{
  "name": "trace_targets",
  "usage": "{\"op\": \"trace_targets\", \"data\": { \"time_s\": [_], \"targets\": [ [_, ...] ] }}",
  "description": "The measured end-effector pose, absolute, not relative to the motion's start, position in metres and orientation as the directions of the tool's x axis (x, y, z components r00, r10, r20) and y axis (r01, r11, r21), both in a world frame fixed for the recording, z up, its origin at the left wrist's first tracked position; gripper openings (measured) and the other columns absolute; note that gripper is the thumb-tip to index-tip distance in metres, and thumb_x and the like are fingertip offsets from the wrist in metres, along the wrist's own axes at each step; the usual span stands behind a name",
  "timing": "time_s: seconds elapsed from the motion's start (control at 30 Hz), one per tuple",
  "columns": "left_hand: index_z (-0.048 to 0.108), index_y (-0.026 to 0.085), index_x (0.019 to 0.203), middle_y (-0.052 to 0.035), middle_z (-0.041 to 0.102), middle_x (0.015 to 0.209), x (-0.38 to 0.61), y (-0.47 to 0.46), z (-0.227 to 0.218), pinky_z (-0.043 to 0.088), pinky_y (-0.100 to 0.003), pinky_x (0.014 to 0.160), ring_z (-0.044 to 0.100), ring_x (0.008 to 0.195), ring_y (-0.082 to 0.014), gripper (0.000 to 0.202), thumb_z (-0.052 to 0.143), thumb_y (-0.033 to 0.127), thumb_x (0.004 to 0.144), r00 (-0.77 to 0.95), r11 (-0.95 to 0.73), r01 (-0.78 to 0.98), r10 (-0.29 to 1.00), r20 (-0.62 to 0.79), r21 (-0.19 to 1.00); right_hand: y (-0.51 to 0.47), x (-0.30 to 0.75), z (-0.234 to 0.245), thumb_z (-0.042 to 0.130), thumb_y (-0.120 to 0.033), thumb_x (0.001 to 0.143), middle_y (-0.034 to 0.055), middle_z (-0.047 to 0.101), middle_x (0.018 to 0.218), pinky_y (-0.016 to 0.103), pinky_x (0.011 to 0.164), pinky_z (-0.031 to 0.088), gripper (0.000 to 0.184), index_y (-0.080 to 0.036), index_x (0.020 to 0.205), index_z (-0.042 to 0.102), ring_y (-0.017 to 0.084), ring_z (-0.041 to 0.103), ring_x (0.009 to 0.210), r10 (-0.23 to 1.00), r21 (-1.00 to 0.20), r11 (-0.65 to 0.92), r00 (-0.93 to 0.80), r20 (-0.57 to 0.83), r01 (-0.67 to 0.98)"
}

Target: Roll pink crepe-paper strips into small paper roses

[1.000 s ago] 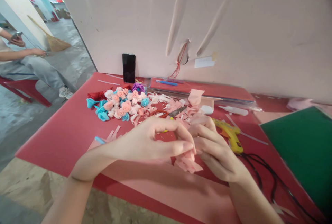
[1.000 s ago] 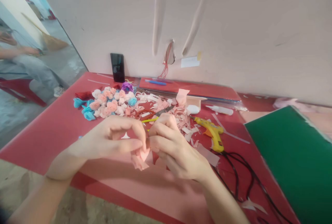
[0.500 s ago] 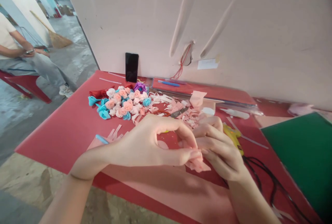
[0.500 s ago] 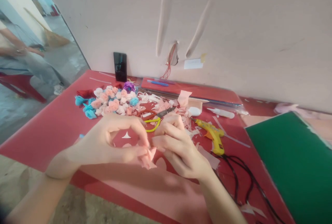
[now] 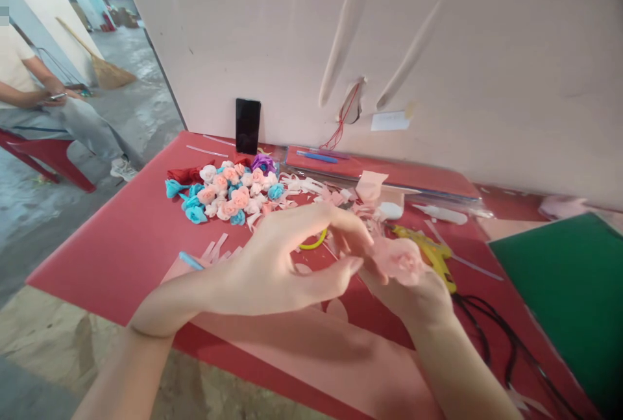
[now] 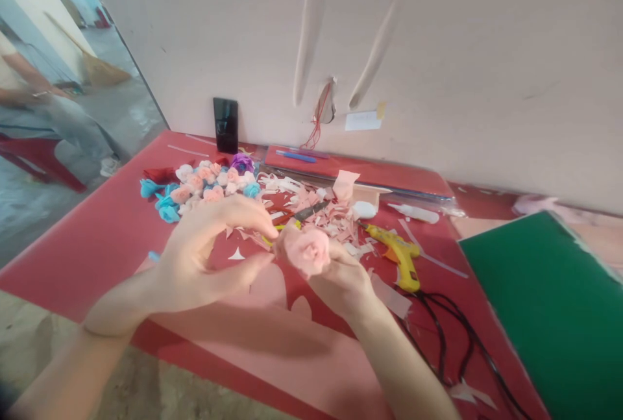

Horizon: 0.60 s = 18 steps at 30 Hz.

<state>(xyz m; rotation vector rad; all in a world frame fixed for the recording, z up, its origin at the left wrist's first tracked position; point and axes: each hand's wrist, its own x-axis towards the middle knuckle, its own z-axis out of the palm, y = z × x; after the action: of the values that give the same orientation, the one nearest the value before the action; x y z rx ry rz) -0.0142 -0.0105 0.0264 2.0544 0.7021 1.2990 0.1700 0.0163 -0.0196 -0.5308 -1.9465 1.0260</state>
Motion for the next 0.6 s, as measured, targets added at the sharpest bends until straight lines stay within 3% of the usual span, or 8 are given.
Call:
{"op": "trace_targets", "data": {
  "time_s": [0.07,0.13,0.23,0.4,0.6],
  "targets": [
    [0.058,0.014,0.089,-0.0038,0.065,0.084,-0.012,-0.007,0.026,0.05,-0.024,0.075,0.059,0.08,-0.0112,0.012,0.059,0.009,0.079,0.322,-0.824,0.201,0.566,0.759,0.529,0.014,0.166,-0.017,0.034,-0.055,0.087,-0.0006,0.037,0.061,0.03,0.053,0.044,0.043,-0.022,0.06,0.036,0.015,0.043,0.057,0.721,-0.895,0.416,-0.541,0.433,-0.162],
    [0.06,0.013,0.086,-0.0063,0.065,0.085,-0.01,-0.004,0.025,0.05,-0.029,0.077,0.059,0.08,-0.013,0.008,0.062,0.012,0.078,0.289,-0.882,0.271,0.456,0.842,0.385,0.01,0.162,-0.012,0.047,-0.047,0.084,-0.0015,0.03,0.061,0.027,0.053,0.043,0.041,-0.02,0.056,0.032,0.014,0.04,0.057,0.758,-0.931,0.131,-0.571,0.315,-0.34],
    [0.06,0.015,0.084,-0.0066,0.066,0.087,-0.008,0.0,0.022,0.049,-0.032,0.077,0.059,0.082,-0.0149,0.007,0.064,0.018,0.079,0.263,-0.883,0.336,0.422,0.868,0.328,0.003,0.159,-0.007,0.061,-0.034,0.077,-0.0025,0.027,0.061,0.024,0.056,0.043,0.037,-0.02,0.054,0.036,0.012,0.039,0.058,0.76,-0.844,-0.2,-0.623,0.187,-0.497],
    [0.059,0.019,0.079,-0.0027,0.067,0.08,-0.005,0.004,0.019,0.05,-0.033,0.076,0.059,0.08,-0.0154,0.007,0.065,0.024,0.079,0.219,-0.876,0.407,0.368,0.903,0.258,-0.004,0.159,-0.011,0.064,-0.03,0.076,-0.0035,0.031,0.057,0.024,0.065,0.046,0.021,-0.021,0.062,0.052,0.012,0.04,0.059,0.744,-0.751,-0.392,-0.663,0.081,-0.531],
    [0.061,0.02,0.075,-0.0014,0.068,0.073,-0.01,0.004,0.02,0.052,-0.032,0.074,0.056,0.077,-0.0158,0.005,0.066,0.019,0.077,0.259,-0.886,0.454,0.234,0.937,0.095,-0.011,0.16,-0.015,0.064,-0.035,0.077,-0.0032,0.034,0.061,0.022,0.067,0.043,0.03,-0.02,0.058,0.046,0.01,0.04,0.059,0.715,-0.711,-0.486,-0.699,0.011,-0.508]
  ]
}}
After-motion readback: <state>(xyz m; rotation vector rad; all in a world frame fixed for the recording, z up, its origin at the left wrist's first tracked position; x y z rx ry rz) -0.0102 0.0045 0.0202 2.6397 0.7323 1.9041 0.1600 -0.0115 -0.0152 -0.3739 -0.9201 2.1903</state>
